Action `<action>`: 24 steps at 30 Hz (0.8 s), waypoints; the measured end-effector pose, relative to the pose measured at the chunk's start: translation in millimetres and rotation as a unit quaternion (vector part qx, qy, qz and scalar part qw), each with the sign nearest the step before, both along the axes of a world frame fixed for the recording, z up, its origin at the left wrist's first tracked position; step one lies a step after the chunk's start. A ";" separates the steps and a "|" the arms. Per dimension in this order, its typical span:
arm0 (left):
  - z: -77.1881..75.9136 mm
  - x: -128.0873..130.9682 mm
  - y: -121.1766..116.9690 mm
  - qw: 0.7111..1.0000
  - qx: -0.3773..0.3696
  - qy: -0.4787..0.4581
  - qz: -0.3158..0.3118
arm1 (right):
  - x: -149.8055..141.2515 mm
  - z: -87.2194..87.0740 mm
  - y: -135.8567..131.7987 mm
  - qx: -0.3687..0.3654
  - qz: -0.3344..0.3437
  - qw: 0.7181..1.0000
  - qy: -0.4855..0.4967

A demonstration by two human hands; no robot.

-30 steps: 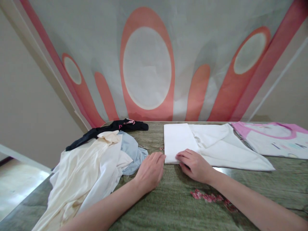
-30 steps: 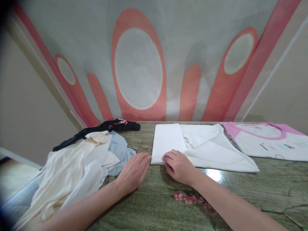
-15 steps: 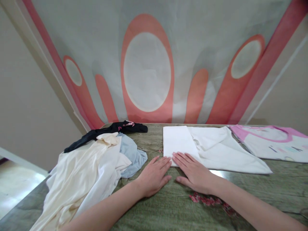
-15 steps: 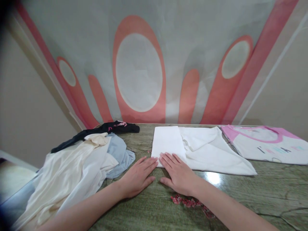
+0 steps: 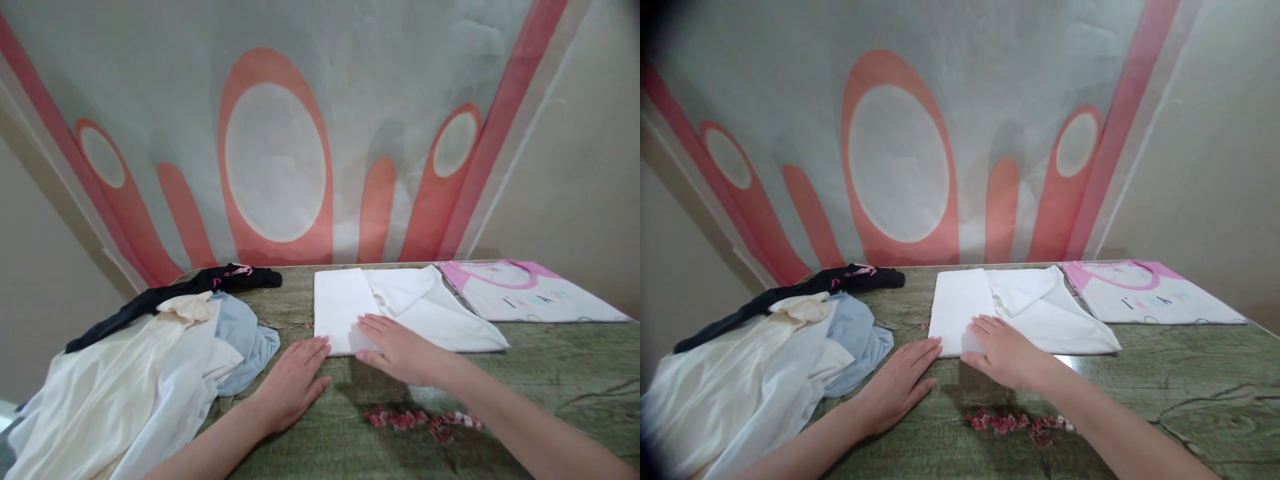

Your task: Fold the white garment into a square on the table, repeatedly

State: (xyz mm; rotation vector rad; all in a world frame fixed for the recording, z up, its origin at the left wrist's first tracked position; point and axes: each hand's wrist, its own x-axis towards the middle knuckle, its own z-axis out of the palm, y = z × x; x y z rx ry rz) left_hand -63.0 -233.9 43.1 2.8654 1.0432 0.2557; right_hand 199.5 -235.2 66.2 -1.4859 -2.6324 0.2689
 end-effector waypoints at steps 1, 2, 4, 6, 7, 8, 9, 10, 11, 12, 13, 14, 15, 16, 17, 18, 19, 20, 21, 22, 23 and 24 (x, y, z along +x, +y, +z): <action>-0.4 -0.7 -0.2 1.000 0.000 -0.019 0.011 | 6.7 3.1 4.5 0.007 -0.021 1.000 -0.008; -0.7 -1.1 -0.3 0.999 0.001 -0.037 0.024 | 13.8 4.7 9.0 0.012 -0.058 0.998 -0.021; -1.2 -1.4 0.0 0.998 0.001 -0.055 0.039 | 28.0 2.6 17.9 0.003 -0.159 0.986 -0.060; -1.5 -1.0 0.9 0.998 -0.004 -0.049 0.035 | 40.4 -5.1 25.8 -0.027 -0.255 0.962 -0.092; -1.5 -0.7 1.4 0.999 -0.007 -0.044 0.029 | 45.4 -10.0 29.1 -0.040 -0.293 0.950 -0.102; -1.5 -0.4 1.8 0.999 -0.010 -0.039 0.025 | 49.3 -14.9 32.0 -0.049 -0.319 0.940 -0.109; -1.4 -0.2 2.2 0.999 -0.012 -0.035 0.022 | 52.1 -19.7 34.3 -0.056 -0.332 0.935 -0.113; -1.1 0.0 2.6 0.999 -0.014 -0.032 0.022 | 53.8 -23.9 36.1 -0.060 -0.335 0.933 -0.117; -0.8 0.1 2.9 0.999 -0.016 -0.029 0.022 | 54.6 -27.5 37.2 -0.061 -0.333 0.933 -0.121; -0.3 0.3 3.1 0.999 -0.017 -0.027 0.022 | 54.7 -30.3 37.8 -0.059 -0.328 0.935 -0.123; 0.3 0.6 3.2 0.999 -0.019 -0.024 0.024 | 54.3 -32.3 38.0 -0.057 -0.322 0.937 -0.125; 1.3 1.0 3.1 0.999 -0.021 -0.022 0.025 | 53.8 -33.6 38.0 -0.053 -0.319 0.938 -0.126; 2.6 1.7 2.7 0.999 -0.022 -0.023 0.026 | 53.5 -34.4 37.9 -0.050 -0.316 0.939 -0.126; 4.5 2.7 1.7 0.999 -0.024 -0.024 0.026 | 53.5 -34.6 37.9 -0.050 -0.313 0.940 -0.126; 6.9 4.0 0.0 0.999 -0.025 -0.027 0.026 | 54.1 -34.6 38.3 -0.053 -0.306 0.942 -0.124; 10.0 5.7 -2.6 0.999 -0.028 -0.031 0.025 | 55.3 -34.4 39.0 -0.055 -0.299 0.945 -0.120; 13.7 7.7 -6.1 0.999 -0.032 -0.034 0.023 | 57.1 -34.1 40.1 -0.057 -0.291 0.948 -0.116; 17.8 9.8 -10.6 0.998 -0.040 -0.036 0.019 | 59.5 -34.0 41.8 -0.059 -0.282 0.951 -0.110; 22.3 12.2 -15.8 0.998 -0.051 -0.038 0.013 | 62.3 -34.1 43.8 -0.062 -0.269 0.956 -0.102; 26.7 14.5 -21.4 0.997 -0.064 -0.038 0.003 | 65.3 -34.5 46.2 -0.066 -0.255 0.960 -0.095; 30.9 16.6 -27.1 0.996 -0.079 -0.038 -0.014 | 68.4 -35.1 48.8 -0.072 -0.241 0.964 -0.087; 34.4 18.3 -32.1 0.994 -0.093 -0.037 -0.034 | 71.4 -36.1 51.4 -0.077 -0.228 0.967 -0.081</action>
